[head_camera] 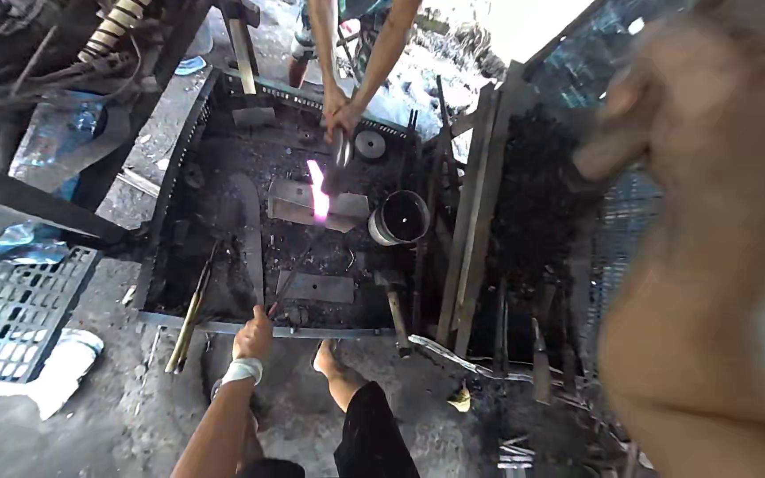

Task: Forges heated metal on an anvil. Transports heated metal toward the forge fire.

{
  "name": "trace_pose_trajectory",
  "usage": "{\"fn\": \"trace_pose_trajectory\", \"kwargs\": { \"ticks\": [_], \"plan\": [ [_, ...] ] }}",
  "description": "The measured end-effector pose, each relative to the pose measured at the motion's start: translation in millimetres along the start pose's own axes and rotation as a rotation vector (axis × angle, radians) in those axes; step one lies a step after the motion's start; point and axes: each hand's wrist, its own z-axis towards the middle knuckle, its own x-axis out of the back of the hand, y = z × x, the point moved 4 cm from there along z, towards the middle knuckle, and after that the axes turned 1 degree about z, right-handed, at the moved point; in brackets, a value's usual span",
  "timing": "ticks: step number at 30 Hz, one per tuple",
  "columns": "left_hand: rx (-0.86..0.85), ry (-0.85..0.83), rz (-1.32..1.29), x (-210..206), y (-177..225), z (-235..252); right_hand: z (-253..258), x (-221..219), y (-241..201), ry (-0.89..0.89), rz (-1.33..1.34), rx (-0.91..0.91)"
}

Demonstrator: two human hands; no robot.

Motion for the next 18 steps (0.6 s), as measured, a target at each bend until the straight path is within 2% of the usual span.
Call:
{"fn": "trace_pose_trajectory", "kwargs": {
  "ticks": [2, 4, 6, 7, 8, 9, 10, 12, 14, 16, 18],
  "plan": [
    [0.038, -0.023, -0.004, -5.0, 2.6, 3.0, -10.7, -52.9, 25.5, 0.101, -0.04, 0.009],
    [0.059, -0.03, 0.002, -7.7, 4.6, 7.4, -78.6, -144.7, 79.5, -0.017, 0.001, -0.091],
    [0.039, -0.025, 0.007, -10.7, 4.2, 6.6, -173.1, -250.1, 161.0, -0.276, 0.11, -0.405],
    [0.02, -0.015, 0.009, -8.6, 3.5, 1.9, -212.4, -289.7, 198.1, -0.406, 0.174, -0.597],
    [0.008, -0.014, 0.015, -2.4, 3.5, -8.5, -233.8, -308.1, 216.4, -0.551, 0.225, -0.808],
    [0.003, -0.003, 0.022, 13.1, 5.9, -17.0, -229.2, -307.8, 214.9, -0.648, 0.273, -0.97],
    [0.001, 0.013, 0.017, 31.6, 11.9, -22.5, -203.3, -291.8, 196.4, -0.68, 0.309, -1.021],
    [-0.007, -0.015, 0.031, 41.8, 16.9, -40.7, -170.3, -218.3, 147.2, -0.644, 0.332, -0.959],
    [-0.026, 0.004, 0.022, 42.4, 16.2, -29.6, -132.9, -137.6, 95.7, -0.575, 0.265, -0.734],
    [-0.033, 0.024, 0.006, 29.3, 8.4, -14.6, -95.7, -59.9, 49.6, -0.493, 0.076, -0.5],
    [-0.03, 0.041, 0.014, 21.8, 3.2, -5.2, -49.6, -4.0, 13.3, -0.362, -0.068, -0.277]
  ]
}}
